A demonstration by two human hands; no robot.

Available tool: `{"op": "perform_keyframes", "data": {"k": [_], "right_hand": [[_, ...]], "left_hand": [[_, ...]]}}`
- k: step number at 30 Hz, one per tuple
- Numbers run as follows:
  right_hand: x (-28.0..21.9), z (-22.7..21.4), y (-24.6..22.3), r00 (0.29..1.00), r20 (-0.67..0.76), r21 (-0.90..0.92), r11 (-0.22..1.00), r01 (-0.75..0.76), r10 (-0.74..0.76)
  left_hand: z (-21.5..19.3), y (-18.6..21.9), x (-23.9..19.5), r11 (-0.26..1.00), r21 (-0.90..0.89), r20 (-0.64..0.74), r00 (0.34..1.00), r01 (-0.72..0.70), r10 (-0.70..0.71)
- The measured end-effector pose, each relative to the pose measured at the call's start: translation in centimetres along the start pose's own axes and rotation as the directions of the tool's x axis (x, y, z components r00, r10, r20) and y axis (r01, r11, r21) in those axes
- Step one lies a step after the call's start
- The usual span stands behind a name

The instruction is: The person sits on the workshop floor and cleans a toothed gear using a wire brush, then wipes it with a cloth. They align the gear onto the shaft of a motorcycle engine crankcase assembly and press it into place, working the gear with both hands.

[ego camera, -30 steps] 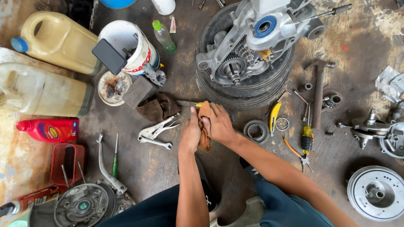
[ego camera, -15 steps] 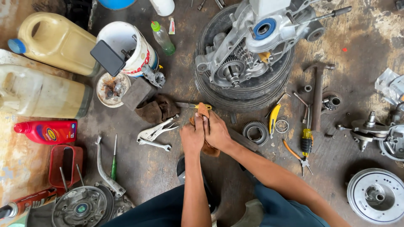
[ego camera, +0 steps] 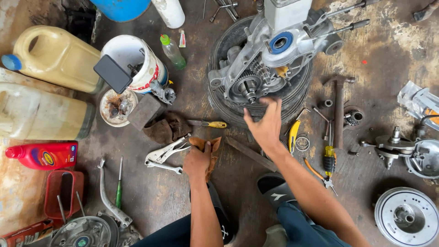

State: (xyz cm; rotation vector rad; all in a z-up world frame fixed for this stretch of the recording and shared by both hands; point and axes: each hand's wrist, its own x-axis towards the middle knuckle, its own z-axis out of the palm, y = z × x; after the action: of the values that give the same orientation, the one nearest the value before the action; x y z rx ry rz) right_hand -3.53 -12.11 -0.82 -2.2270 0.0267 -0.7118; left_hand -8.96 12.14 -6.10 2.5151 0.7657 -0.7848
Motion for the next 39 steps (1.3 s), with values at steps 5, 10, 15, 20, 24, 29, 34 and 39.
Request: {"op": "perform_keyframes", "data": {"k": [5,10,15,20,24,29,34,39], "right_hand": [[2.1,0.9,0.3,1.0,-0.009,-0.056,0.998,0.023,-0.024],[2.5,2.5,1.0,0.998,0.005,-0.196,0.978,0.064,-0.065],[2.4,3.3,1.4,1.0,-0.012,-0.229,0.973,0.022,-0.025],[2.3,3.7,1.8,0.999,-0.04,-0.203,0.979,-0.037,0.03],[1.9,4.1,2.4,0.989,-0.06,-0.114,0.984,-0.14,0.134],[2.5,4.0,1.5,0.876,0.031,0.038,0.876,-0.482,0.481],[4.4,4.4,0.4,0.462,0.343,0.457,0.284,-0.843,0.818],[3.8,3.2,1.3,0.283,0.618,0.417,0.0,-0.909,0.733]], "left_hand": [[3.7,-0.9,2.3,0.999,0.028,-0.181,0.982,-0.043,0.047],[1.2,2.8,-0.5,0.99,-0.044,-0.323,0.94,-0.136,0.115],[-1.1,6.2,-2.0,0.869,-0.261,-0.467,0.843,-0.421,0.267],[-3.7,8.7,-4.2,0.803,-0.344,-0.463,0.832,-0.486,0.306],[-4.2,8.9,-4.6,0.75,-0.412,-0.466,0.827,-0.518,0.315],[-4.0,9.0,-4.4,0.718,-0.479,-0.435,0.847,-0.505,0.306],[-4.7,9.6,-5.0,0.678,-0.542,-0.411,0.86,-0.497,0.301],[-4.6,9.6,-5.0,0.642,-0.604,-0.383,0.878,-0.473,0.287]]}}
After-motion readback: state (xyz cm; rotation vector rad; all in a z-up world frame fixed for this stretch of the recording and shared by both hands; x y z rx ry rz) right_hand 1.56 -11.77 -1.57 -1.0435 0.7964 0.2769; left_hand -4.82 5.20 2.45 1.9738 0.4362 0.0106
